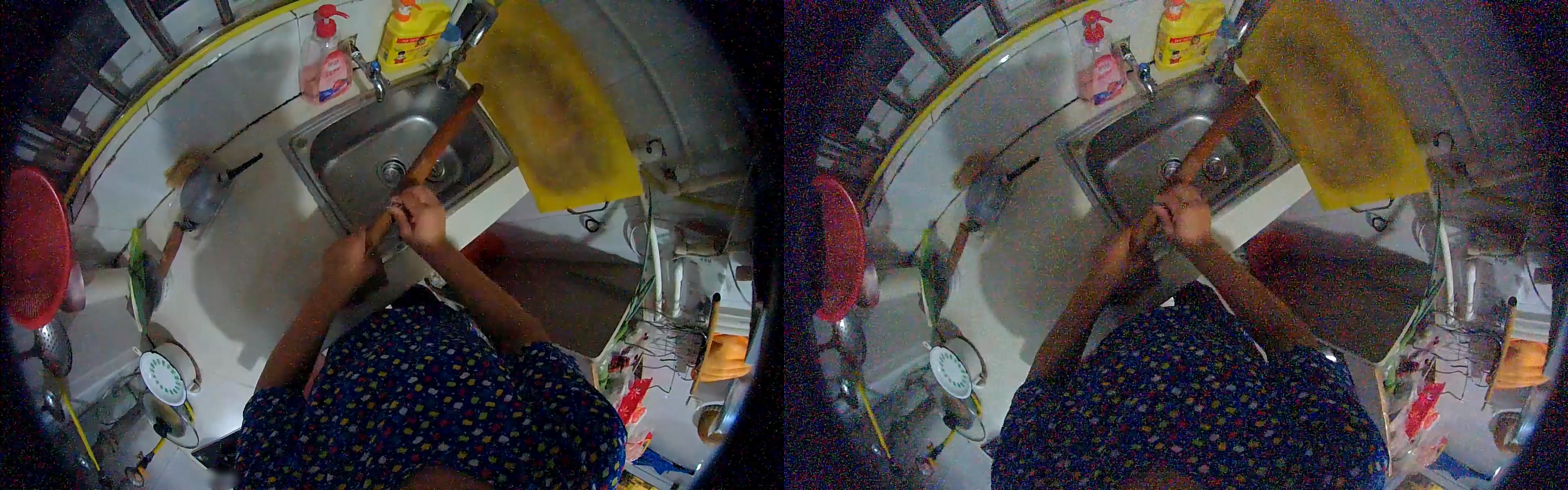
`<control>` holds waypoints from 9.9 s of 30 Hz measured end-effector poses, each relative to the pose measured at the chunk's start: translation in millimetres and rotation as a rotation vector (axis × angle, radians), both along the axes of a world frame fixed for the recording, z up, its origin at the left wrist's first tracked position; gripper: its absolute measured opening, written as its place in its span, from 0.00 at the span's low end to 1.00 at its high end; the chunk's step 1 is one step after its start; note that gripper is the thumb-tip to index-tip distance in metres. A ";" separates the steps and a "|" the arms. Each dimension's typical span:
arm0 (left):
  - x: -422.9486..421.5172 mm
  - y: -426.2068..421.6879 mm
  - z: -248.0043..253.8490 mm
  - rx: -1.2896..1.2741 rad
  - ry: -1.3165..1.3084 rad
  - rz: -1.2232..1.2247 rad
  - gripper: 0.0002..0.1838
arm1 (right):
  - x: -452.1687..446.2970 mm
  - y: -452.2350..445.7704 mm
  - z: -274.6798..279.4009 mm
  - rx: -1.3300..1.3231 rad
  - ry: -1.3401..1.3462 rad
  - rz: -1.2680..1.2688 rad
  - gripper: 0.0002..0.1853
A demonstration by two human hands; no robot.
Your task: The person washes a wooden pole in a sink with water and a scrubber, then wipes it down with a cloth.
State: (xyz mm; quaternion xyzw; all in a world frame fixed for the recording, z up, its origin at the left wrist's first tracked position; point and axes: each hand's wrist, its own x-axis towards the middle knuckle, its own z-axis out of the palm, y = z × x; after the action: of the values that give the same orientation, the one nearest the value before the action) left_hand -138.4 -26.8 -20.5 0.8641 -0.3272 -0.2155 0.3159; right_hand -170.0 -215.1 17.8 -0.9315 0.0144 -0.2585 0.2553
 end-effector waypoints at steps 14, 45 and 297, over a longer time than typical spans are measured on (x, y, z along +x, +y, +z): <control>-0.7 9.6 43.5 0.132 0.080 0.121 0.20 | 17.7 -10.4 5.3 -0.094 0.084 0.022 0.08; 13.9 27.5 27.7 -0.071 -0.026 0.089 0.27 | 54.8 -49.8 -13.0 1.525 0.002 -0.189 0.13; 170.4 -78.6 -57.7 0.321 -0.076 -0.035 0.25 | 128.8 -100.2 -91.7 0.639 0.244 -0.129 0.14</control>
State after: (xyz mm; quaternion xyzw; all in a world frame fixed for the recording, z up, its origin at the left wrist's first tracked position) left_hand 32.0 -105.3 -78.3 0.9051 -0.3154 -0.2377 0.1574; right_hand -41.2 -315.3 -74.0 -0.8257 0.1839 -0.1433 0.5136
